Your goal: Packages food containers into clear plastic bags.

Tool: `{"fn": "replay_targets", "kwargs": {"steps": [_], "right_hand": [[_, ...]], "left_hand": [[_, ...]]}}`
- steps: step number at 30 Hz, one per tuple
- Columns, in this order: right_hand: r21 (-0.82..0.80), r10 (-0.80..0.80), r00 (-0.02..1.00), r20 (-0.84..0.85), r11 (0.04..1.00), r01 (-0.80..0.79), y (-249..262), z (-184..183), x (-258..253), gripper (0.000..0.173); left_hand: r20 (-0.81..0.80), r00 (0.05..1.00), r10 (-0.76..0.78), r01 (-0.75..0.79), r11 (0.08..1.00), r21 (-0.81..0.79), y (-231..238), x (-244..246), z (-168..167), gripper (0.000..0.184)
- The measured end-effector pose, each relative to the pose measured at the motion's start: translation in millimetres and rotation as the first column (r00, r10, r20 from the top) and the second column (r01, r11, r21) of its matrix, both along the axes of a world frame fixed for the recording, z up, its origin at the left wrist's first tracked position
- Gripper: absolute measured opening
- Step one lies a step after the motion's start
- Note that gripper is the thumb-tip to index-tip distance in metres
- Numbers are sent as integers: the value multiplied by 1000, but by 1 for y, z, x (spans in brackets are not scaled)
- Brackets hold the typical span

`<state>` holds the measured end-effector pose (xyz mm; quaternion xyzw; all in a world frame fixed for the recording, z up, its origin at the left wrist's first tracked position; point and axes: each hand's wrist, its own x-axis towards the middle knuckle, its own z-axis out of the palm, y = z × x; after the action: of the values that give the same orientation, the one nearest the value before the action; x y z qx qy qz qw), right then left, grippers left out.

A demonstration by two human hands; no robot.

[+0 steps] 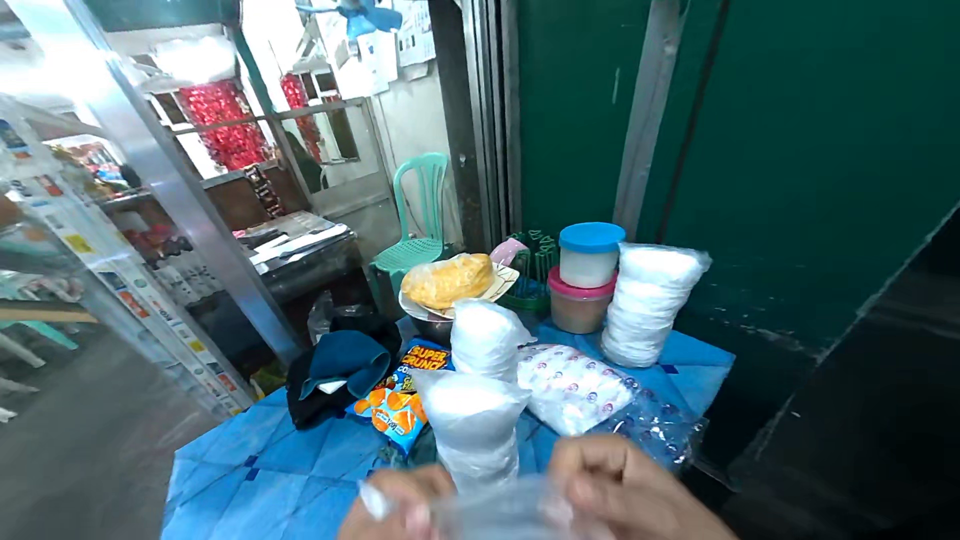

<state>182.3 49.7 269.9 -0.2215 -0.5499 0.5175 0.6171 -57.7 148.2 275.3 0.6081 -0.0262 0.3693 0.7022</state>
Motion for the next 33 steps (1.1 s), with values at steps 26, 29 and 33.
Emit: {"fn": "replay_targets", "kwargs": {"steps": [26,29,33], "right_hand": [[75,-672,614,414,697,713,49,-26,-5,30],[151,-660,601,451,720,677,48,-43,-18,54],[260,-709,492,504,669,697,46,-87,-30,49]], "left_hand": [[-447,803,393,-571,721,-392,20,32,-42,20],[-475,779,409,-563,789,-244,18,30,-37,22],[-491,668,560,-597,796,96,27,26,-22,36]]}}
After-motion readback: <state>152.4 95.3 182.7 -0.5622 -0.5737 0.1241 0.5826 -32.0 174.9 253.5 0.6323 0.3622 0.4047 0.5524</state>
